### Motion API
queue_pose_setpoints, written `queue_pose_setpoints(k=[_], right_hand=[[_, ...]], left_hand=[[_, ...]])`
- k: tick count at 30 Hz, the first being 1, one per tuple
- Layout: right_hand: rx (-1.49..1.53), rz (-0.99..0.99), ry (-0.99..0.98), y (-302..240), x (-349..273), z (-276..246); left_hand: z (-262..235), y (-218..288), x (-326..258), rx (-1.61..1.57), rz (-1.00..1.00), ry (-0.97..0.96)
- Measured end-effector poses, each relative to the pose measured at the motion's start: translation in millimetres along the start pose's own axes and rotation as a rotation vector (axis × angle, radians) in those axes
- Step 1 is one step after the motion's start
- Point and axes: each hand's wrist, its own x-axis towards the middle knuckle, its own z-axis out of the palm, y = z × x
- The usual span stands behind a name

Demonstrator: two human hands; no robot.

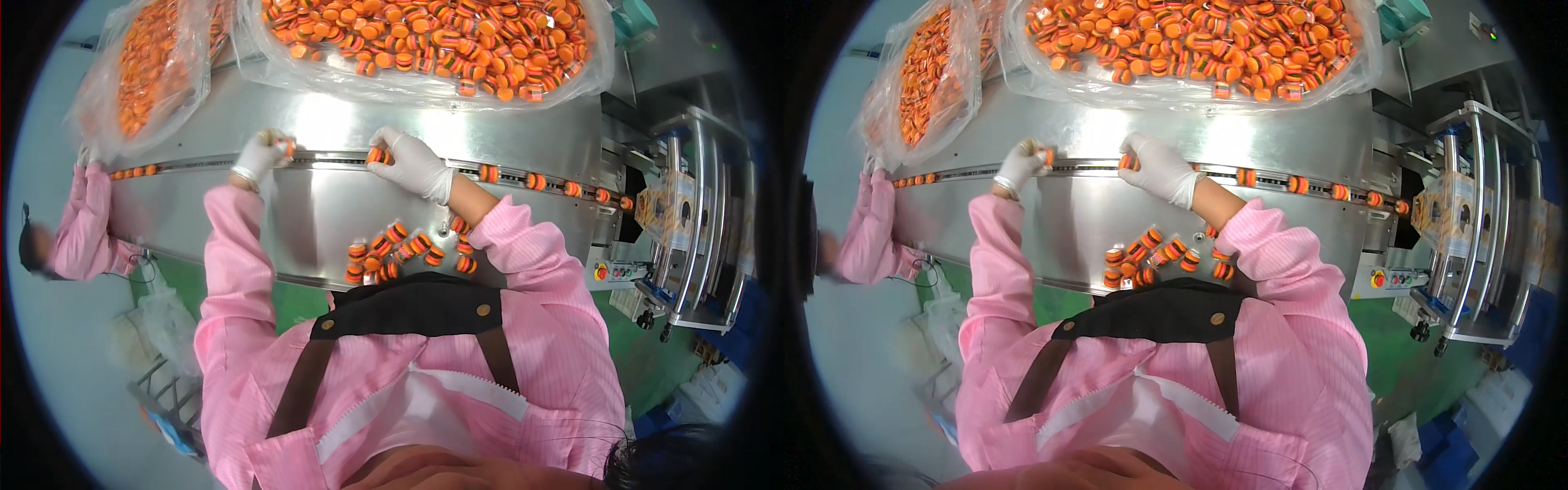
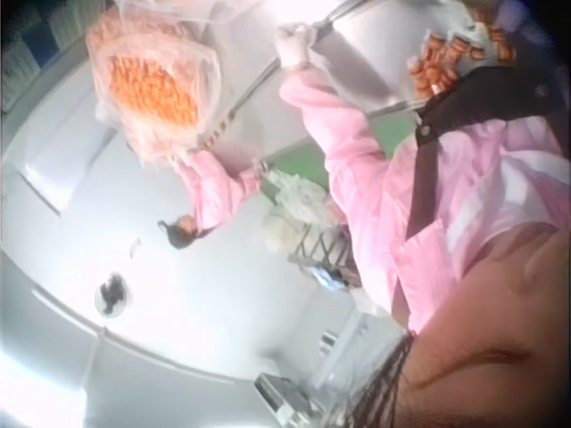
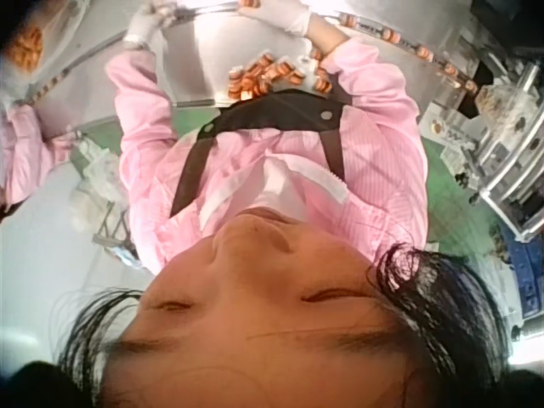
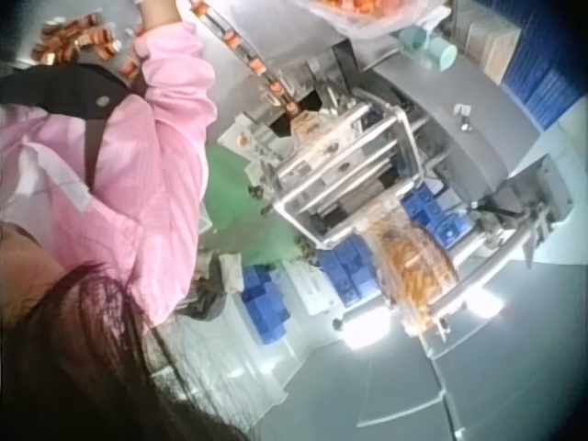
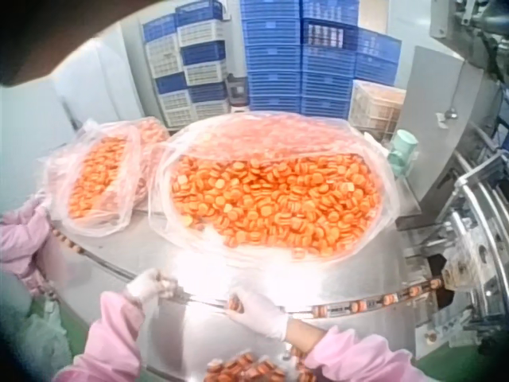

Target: The person places small orange and black striped candy pieces onto a moving conveyor belt from a large plastic bag. They use gloved hands to pick up the candies and arrange them in a single file line on the belt.

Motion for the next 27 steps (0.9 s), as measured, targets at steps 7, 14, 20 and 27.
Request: queue_pose_setpoints(k=[7,14,20,27], right_hand=[[-0.256,0.062,-0.167,-13,13,4],[-0.407,0.106,-0.171,7,1,-9],[-0.532,0.187,-0.052,16,-9,-38],[-1.008,0.021,0.507,22,52,-104]], left_hand=[[27,17,-3,0.923,0.187,0.027],[5,103,74,0.97,0.836,0.445],[3,138,114,1.43,0.62,0.073],[-5,109,131,1.125,0.807,0.165]])
